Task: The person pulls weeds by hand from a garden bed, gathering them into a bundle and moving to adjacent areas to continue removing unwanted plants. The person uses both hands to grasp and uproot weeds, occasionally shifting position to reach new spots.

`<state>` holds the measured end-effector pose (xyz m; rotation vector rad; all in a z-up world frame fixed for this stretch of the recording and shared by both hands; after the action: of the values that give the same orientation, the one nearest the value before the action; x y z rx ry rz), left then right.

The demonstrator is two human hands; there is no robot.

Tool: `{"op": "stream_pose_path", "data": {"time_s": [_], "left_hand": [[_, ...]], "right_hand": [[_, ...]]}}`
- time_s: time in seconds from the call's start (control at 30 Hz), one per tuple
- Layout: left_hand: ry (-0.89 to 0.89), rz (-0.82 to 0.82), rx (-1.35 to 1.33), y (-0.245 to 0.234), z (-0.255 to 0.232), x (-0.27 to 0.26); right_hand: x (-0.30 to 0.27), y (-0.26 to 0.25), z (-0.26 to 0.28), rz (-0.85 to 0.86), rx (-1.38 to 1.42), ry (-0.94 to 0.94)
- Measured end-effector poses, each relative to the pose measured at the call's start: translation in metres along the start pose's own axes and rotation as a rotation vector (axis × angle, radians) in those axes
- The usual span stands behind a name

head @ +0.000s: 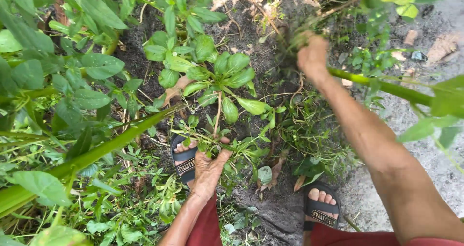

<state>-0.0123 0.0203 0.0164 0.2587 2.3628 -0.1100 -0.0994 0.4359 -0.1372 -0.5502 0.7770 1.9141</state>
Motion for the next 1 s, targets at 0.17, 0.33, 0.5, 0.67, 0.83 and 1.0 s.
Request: {"op": "stream_pose_path", "data": {"time_s": [0.17, 0.33, 0.5, 0.67, 0.83, 1.0], "left_hand": [[-0.319, 0.060, -0.185, 0.020, -0.008, 0.000], [-0.571, 0.133, -0.309, 0.043, -0.014, -0.014], [-0.678, 0.156, -0.652, 0.043, 0.007, -0.015], [-0.648, 0.327, -0.550, 0.036, 0.097, 0.000], [-0.523, 0.363, -0.373, 0.036, 0.069, -0.006], [-0.512, 0.167, -0.293, 0.042, 0.034, -0.013]], "right_hand": [[-0.132, 0.030, -0.012, 0.318, -0.736, 0.126], [-0.258, 0.031, -0.014, 0.904, -1.058, -0.246], [-0.342, 0.023, -0.014, 1.343, -1.329, -1.082], [-0.351, 0.003, -0.007, 1.186, -1.393, -1.512], [-0.344, 0.004, 0.021, 1.471, -1.270, -0.964], [-0.269, 0.011, 0.032, 1.277, -0.921, -0.461]]}}
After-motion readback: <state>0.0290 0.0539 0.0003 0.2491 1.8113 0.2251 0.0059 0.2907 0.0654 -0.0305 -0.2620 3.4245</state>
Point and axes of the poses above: each hand's wrist, its own x-axis towards the middle knuckle, its own y-axis out of the palm, z = x × y, the point moved 5 cm from there along x, towards the middle knuckle, and after that the axes turned 5 degrees about -x, right-handed, at the moved point
